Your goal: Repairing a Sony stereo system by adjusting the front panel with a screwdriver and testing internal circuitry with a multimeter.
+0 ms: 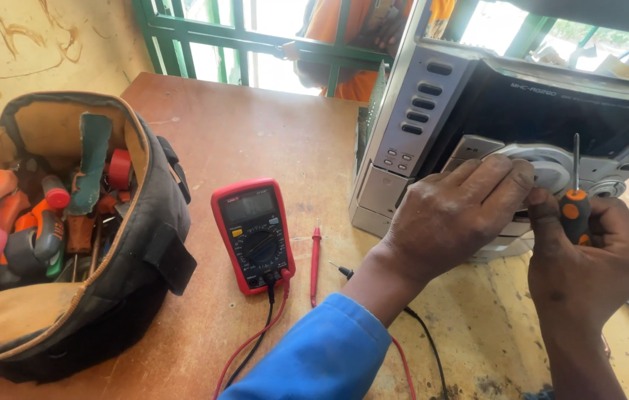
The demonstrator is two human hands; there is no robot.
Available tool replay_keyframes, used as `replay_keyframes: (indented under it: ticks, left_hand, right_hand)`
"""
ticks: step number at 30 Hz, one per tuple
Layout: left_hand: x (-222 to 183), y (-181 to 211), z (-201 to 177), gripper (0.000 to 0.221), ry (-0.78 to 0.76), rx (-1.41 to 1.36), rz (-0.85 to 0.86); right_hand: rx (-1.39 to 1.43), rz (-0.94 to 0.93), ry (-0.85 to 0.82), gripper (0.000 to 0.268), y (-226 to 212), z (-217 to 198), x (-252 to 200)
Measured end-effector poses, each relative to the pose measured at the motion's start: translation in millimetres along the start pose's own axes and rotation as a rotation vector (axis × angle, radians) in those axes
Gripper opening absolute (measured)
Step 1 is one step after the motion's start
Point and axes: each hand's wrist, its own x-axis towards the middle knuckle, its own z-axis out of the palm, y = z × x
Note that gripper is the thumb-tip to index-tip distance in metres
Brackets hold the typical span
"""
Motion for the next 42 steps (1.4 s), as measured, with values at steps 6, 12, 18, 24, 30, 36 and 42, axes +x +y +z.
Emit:
replay_keyframes:
  ticks: [6, 12, 18, 24, 30, 36, 42]
  left_hand:
    - [0.7, 3.4, -1.4, 0.012, 0.03, 0.026, -0.022]
    - [1.7, 4.4, -1.7, 0.009, 0.043, 0.017, -0.034]
    - [1.8, 5.6, -2.0, 0.005, 0.042, 0.067, -0.045]
    - [5.0, 5.2, -3.1, 0.009, 0.074, 0.048, -0.049]
    - [7.2, 6.3, -2.9, 0.016, 0.068, 0.129, -0.08]
    - [10.4, 5.8, -4.3, 0.021, 0.091, 0.167, -0.102]
    - [6.7, 1.4, -0.4, 0.01, 0.074, 0.18, -0.033]
  right_hand:
    - [-0.005, -0.039, 0.021, 0.034, 1.1, 0.3, -0.2]
    - [-0.048, -0.111, 0.024, 0.042, 9.6, 3.0, 2.3]
    - [-0.055, -0.086, 0.023, 0.042, 8.4, 2.8, 1.5]
    - [-0.134, -0.147, 0.045, 0.041, 11.4, 3.8, 1.3]
    - [-0.157, -0.22, 0.052, 0.042, 7.3, 2.4, 3.8]
    - [-0.077, -0.226, 0.033, 0.034, -4.7, 1.0, 7.4]
    - [0.037, -0.145, 0.006, 0.033, -2.9, 0.8, 10.6]
